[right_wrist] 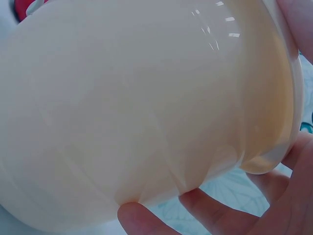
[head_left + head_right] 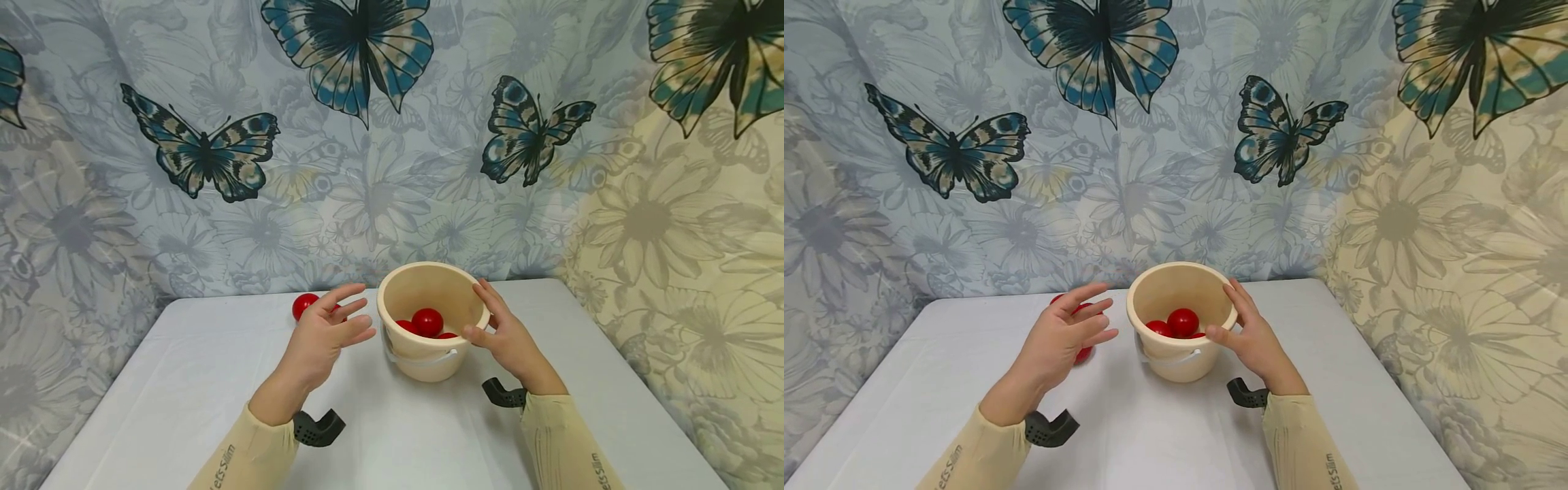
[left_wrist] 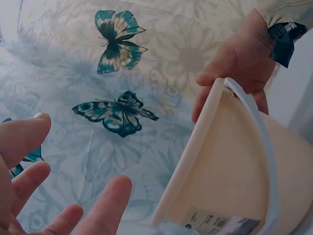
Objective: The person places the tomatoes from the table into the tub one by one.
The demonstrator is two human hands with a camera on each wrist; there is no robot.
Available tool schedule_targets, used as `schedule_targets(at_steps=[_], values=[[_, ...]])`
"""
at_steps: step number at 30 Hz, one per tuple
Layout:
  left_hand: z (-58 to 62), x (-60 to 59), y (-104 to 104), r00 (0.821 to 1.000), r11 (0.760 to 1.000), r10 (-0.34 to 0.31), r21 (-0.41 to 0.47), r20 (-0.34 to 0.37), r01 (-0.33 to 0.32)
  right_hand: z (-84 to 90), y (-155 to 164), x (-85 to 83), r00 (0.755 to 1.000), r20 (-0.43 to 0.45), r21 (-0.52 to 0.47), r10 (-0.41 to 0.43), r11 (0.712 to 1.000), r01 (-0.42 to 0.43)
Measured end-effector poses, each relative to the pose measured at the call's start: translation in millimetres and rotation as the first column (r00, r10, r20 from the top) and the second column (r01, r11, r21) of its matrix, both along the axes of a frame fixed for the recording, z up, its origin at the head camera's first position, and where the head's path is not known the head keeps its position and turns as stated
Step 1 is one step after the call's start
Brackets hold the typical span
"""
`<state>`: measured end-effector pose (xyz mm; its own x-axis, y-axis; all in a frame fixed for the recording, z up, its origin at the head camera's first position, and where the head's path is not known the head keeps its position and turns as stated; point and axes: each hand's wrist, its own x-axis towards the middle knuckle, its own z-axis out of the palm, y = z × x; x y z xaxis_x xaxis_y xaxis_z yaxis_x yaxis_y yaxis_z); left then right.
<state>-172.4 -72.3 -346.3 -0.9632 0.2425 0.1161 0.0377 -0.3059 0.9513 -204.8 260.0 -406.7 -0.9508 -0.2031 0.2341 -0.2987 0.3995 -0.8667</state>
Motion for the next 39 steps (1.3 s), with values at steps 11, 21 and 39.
schedule_targets(at_steps=[11,21,39], values=[[-17.5,19.5,-46.3,0.998,0.995,0.058,-0.076,-0.022,-0.060,-0.6,-0.6,-0.2,1.000,0.002,-0.003,0.001,1.000,-0.001],[-37.8,27.3,-66.0,0.991,0.982,0.135,-0.131,0.006,-0.133,0.2,-0.3,0.9,1.000,0.012,0.000,-0.012,1.000,0.012],[-102.4,4.6,-91.4,0.928,0.930,0.300,-0.286,0.223,-0.232,-3.0,0.6,-1.5,1.000,0.006,-0.007,0.001,1.000,-0.001]])
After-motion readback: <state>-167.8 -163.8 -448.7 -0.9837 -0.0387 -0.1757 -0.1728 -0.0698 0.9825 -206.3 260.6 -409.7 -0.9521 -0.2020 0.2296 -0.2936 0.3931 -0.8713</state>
